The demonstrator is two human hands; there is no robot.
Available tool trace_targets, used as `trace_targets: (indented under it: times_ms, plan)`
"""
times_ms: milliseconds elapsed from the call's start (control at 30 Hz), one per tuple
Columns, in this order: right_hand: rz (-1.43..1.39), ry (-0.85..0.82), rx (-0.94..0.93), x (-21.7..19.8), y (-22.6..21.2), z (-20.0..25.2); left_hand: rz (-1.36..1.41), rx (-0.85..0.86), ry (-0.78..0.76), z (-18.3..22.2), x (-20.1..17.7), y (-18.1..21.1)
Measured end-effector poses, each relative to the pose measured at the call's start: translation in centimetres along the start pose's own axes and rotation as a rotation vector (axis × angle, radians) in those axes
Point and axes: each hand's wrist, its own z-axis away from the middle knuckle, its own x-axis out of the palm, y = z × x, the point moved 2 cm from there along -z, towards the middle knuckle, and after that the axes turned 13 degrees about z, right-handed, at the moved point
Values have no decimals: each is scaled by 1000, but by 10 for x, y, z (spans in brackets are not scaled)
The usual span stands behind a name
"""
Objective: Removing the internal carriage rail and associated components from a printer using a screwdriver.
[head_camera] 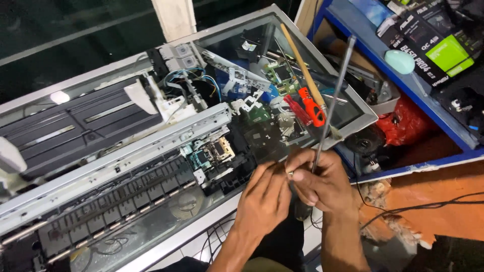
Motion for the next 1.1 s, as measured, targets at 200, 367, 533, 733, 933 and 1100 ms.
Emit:
trace_targets:
  times_ms: [200, 367, 533, 733, 933, 1100]
  plan:
    - [538, 169, 26, 35, 3, 11, 403, -548, 411, 32, -36, 27]
    - [728, 77, -103, 98, -9, 5, 652, -648, 623, 63, -59, 23]
    - [797, 24, -70, 136, 2, 8, 754, -783, 709, 89, -94, 29]
    - [874, -29, 65, 176, 16, 16, 853, -822, 770, 113, -134, 38]
    - [719, -55, 408, 198, 31, 41, 751, -704, 997, 127, -183, 44]
    - [712, -220, 590, 223, 33, 61, 769, -525, 1117, 146, -219, 40]
